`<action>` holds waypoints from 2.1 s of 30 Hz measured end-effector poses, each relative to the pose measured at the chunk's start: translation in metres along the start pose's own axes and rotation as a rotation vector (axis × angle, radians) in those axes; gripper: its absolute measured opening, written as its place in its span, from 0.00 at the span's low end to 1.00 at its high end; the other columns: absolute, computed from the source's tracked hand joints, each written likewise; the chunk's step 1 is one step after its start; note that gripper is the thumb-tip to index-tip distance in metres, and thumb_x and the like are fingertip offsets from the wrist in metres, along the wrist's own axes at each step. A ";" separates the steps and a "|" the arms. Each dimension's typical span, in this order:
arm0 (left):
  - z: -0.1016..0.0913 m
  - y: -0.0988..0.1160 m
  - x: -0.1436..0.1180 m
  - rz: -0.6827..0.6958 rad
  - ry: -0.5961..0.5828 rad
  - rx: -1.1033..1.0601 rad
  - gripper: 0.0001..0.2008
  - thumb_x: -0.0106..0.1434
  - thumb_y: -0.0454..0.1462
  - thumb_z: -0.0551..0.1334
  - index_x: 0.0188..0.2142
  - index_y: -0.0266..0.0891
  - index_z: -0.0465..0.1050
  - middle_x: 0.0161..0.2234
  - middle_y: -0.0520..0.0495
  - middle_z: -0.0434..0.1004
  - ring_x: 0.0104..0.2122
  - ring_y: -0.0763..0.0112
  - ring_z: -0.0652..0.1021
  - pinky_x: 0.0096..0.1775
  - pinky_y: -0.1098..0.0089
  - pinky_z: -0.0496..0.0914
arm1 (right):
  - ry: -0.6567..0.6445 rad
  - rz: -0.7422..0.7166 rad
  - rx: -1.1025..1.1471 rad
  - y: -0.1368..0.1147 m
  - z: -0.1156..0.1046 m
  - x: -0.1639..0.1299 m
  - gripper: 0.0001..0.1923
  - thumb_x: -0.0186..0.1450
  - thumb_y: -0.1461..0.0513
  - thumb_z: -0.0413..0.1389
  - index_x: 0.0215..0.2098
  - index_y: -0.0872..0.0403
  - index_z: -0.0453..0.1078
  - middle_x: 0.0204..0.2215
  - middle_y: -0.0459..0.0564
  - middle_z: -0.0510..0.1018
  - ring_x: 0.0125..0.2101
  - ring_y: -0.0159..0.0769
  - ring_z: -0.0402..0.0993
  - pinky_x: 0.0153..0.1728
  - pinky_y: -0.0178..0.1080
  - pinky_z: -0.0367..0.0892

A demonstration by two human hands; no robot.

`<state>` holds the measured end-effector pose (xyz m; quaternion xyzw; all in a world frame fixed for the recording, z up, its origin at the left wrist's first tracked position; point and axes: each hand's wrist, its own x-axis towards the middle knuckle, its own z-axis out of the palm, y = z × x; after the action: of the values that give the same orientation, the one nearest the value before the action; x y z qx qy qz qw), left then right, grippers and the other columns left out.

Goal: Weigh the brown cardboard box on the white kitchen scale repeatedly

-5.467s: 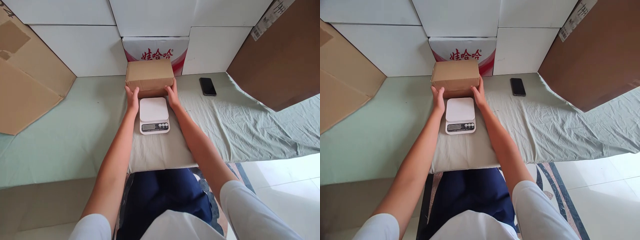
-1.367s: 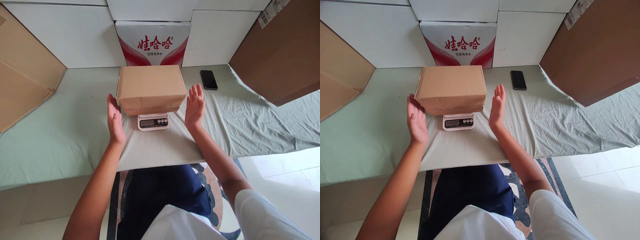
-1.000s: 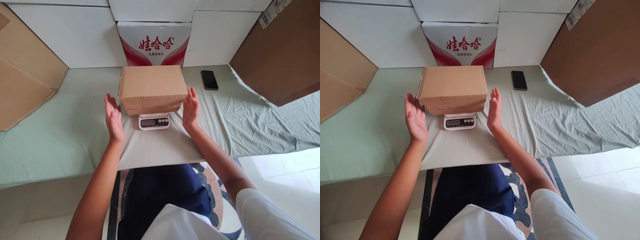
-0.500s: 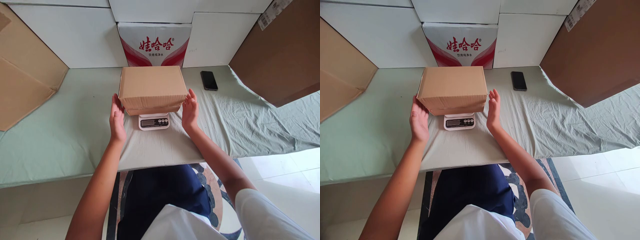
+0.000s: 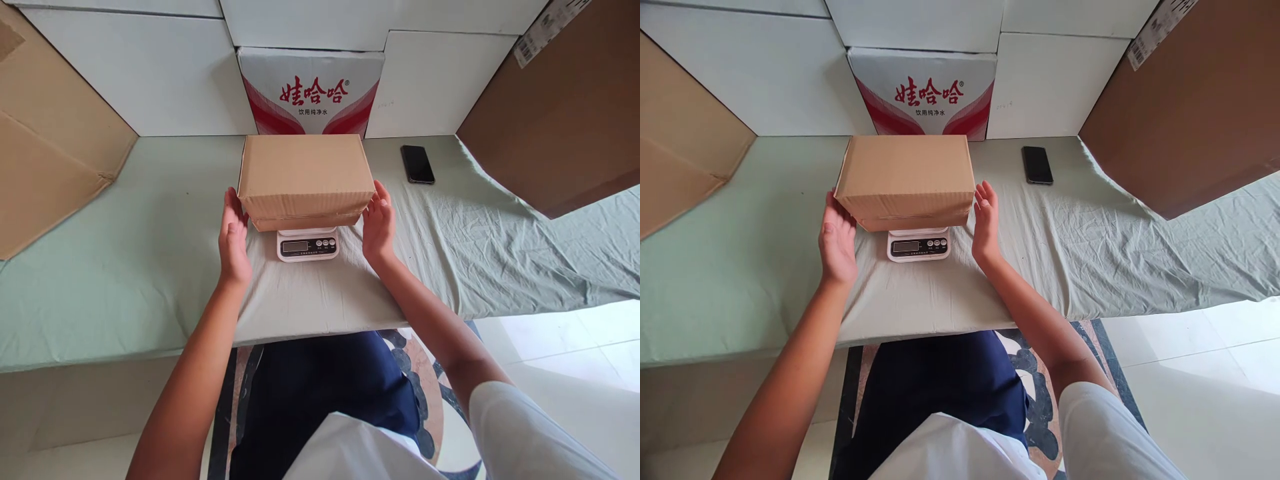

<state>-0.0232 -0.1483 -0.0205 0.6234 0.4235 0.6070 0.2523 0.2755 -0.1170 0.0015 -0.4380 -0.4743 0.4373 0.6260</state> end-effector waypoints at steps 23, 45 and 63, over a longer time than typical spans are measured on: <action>0.012 0.025 0.002 -0.123 0.046 -0.241 0.39 0.67 0.65 0.55 0.71 0.54 0.64 0.76 0.52 0.60 0.76 0.55 0.58 0.76 0.54 0.55 | -0.018 -0.007 0.058 -0.008 0.009 -0.006 0.32 0.64 0.38 0.50 0.61 0.41 0.62 0.65 0.49 0.72 0.68 0.51 0.66 0.72 0.62 0.60; 0.012 0.029 0.000 -0.149 0.018 -0.260 0.41 0.67 0.68 0.48 0.71 0.55 0.62 0.76 0.52 0.58 0.77 0.53 0.56 0.75 0.52 0.54 | 0.023 0.008 0.196 -0.011 0.013 -0.007 0.32 0.58 0.36 0.58 0.55 0.40 0.69 0.61 0.46 0.77 0.68 0.53 0.67 0.73 0.63 0.60; 0.015 0.034 -0.003 -0.164 -0.012 -0.084 0.43 0.66 0.69 0.44 0.68 0.49 0.66 0.73 0.41 0.65 0.74 0.49 0.64 0.72 0.47 0.61 | -0.108 -0.057 0.079 -0.009 0.014 -0.011 0.31 0.62 0.44 0.54 0.63 0.38 0.67 0.68 0.42 0.71 0.74 0.50 0.57 0.75 0.59 0.58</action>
<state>-0.0007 -0.1646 0.0039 0.5792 0.4457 0.5977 0.3295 0.2609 -0.1280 0.0101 -0.3750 -0.5020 0.4608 0.6285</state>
